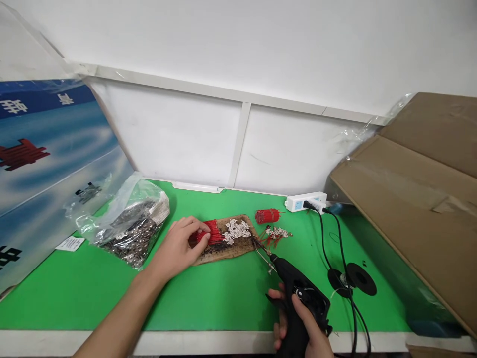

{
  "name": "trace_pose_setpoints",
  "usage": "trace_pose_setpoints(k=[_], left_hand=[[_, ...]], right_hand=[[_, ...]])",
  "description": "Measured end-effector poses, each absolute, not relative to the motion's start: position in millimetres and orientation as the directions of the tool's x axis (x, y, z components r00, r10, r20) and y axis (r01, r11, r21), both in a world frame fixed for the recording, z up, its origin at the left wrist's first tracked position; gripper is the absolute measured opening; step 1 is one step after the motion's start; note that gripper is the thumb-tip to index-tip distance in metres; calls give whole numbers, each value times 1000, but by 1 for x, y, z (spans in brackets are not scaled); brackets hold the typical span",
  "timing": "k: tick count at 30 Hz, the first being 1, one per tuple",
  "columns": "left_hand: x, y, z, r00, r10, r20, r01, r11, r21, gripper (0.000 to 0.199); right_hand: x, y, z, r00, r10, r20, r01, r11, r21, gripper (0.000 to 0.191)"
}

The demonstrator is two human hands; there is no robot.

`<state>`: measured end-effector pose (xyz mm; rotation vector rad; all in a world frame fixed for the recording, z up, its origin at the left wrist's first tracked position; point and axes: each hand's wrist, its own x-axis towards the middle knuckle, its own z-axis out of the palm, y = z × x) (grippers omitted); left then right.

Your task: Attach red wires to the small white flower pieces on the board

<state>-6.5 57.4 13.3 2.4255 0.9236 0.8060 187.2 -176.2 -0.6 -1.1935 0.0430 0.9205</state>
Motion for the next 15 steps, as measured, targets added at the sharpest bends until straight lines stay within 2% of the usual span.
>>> trace_pose_setpoints(k=[4, 11, 15], left_hand=[[-6, 58, 14, 607, 706, 365, 460, -687, 563, 25], [-9, 58, 12, 533, 783, 321, 554, -610, 567, 26], [7, 47, 11, 544, 776, 321, 576, -623, 530, 23]], right_hand=[[183, -173, -3, 621, 623, -476, -649, 68, -758, 66], [198, -163, 6, 540, 725, -428, -680, 75, -729, 51], [225, -153, 2, 504, 786, -358, -655, 78, -751, 45]])
